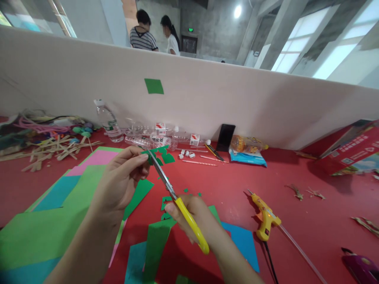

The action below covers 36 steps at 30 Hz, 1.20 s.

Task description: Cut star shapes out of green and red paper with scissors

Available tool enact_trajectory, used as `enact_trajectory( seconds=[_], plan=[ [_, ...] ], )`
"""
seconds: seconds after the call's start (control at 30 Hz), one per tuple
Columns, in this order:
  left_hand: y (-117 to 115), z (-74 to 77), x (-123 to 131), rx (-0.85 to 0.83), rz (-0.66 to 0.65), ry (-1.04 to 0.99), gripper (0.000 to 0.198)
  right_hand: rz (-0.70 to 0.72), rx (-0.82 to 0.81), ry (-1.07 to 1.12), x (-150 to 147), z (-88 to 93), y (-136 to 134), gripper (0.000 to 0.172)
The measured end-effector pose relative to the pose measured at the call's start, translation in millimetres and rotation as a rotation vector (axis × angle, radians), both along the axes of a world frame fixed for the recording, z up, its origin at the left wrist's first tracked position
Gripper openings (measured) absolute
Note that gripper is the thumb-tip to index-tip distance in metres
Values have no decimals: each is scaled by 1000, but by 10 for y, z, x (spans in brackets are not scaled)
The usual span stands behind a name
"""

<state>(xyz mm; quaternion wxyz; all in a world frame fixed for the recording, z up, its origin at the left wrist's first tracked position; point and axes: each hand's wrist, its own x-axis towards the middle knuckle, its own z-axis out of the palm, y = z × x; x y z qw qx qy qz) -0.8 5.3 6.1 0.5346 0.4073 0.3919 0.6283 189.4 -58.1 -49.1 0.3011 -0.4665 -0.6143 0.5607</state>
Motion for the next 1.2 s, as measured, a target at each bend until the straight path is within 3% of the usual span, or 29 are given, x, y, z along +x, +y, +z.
enact_trajectory(
  seconds=[0.23,0.37,0.53,0.67,0.77,0.93,1.1,1.2],
  plan=[
    [-6,49,17,2,4,4,18,-29,-20,-27,-38,27,4,65],
    [83,31,-122,-7,45,105,17,-90,-22,6,-22,7,10,62],
    [353,-260,-397,-70,-189,738,15,-135,-35,12,54,30,53,61],
    [508,-508,-432,-96,-251,864,14,-142,-9,-1,73,76,67,61],
    [537,-568,-387,-129,-259,896,11,-127,-11,-3,64,95,69,60],
    [414,-395,-290,-155,-356,834,10,-172,-24,-15,58,133,87,55],
    [169,-160,-106,-152,-581,641,4,-255,-1,10,8,204,107,46],
    [42,-103,6,-157,-764,681,8,-310,5,52,-6,209,126,40]
  ],
)
